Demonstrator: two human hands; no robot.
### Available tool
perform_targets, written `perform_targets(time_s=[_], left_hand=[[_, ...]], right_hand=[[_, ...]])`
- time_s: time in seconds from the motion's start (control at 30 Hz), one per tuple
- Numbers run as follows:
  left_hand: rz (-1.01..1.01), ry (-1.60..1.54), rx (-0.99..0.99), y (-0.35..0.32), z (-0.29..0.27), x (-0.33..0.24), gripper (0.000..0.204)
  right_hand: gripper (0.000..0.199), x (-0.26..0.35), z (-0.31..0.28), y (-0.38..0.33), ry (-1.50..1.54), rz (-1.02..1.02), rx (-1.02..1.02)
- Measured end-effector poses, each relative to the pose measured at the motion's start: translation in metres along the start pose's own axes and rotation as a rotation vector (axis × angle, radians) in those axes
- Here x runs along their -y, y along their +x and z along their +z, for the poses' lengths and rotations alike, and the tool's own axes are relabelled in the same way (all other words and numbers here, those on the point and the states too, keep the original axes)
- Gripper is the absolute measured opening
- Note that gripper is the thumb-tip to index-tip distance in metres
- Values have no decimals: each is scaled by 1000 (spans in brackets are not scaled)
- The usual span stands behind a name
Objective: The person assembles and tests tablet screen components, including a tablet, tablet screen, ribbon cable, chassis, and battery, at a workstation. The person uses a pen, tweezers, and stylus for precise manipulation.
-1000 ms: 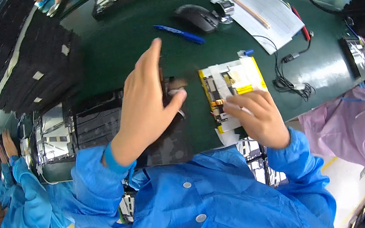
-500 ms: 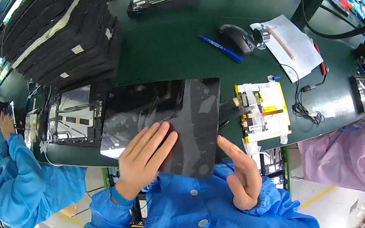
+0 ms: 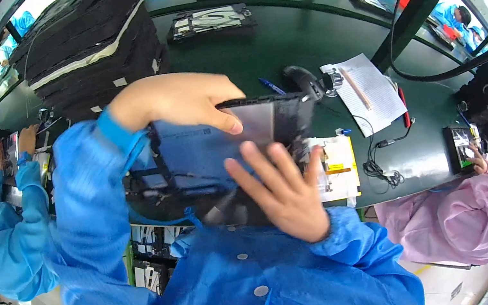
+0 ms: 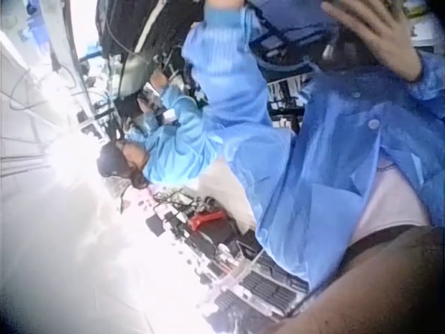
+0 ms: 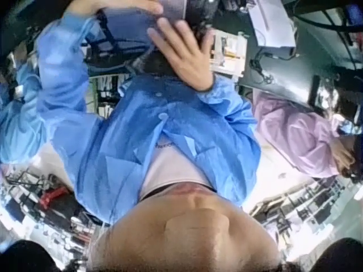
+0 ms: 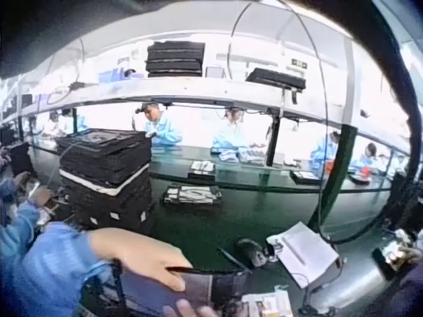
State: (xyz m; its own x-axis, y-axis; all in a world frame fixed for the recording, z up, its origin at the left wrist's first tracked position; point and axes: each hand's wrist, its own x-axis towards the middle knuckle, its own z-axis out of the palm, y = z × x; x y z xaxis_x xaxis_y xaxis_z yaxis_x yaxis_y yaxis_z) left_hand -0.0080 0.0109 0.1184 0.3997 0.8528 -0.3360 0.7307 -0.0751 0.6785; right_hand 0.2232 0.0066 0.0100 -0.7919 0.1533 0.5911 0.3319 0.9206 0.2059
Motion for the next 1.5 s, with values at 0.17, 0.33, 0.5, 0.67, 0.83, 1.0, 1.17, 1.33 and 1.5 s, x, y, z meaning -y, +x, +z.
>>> perform_targets(time_s=[0.17,0.33,0.5,0.67,0.83,1.0,1.17,1.33,1.5], left_hand=[[-104,-635,394,55,46,97,50],[-76,-412,312,64,60,107,45],[47,150,-639,6,69,20,35],[84,714,-735,2,165,-30,62],[-58,363,-542,12,196,25,96],[-24,188,-537,6,193,38,105],[-43,173,-514,6,194,35,110],[-51,202,-523,8,196,35,105],[-63,223,-519,10,196,37,101]], right_hand=[[64,-28,-26,6,587,-78,265],[47,-86,11,32,629,-65,309],[40,-130,146,46,243,-7,401],[51,-137,173,62,308,2,472],[50,-143,57,75,1479,594,493],[43,-90,-11,-9,1649,687,378],[16,-5,-4,-60,1329,993,178],[12,13,-1,-59,1134,1109,295],[14,12,0,-47,1158,1240,293]])
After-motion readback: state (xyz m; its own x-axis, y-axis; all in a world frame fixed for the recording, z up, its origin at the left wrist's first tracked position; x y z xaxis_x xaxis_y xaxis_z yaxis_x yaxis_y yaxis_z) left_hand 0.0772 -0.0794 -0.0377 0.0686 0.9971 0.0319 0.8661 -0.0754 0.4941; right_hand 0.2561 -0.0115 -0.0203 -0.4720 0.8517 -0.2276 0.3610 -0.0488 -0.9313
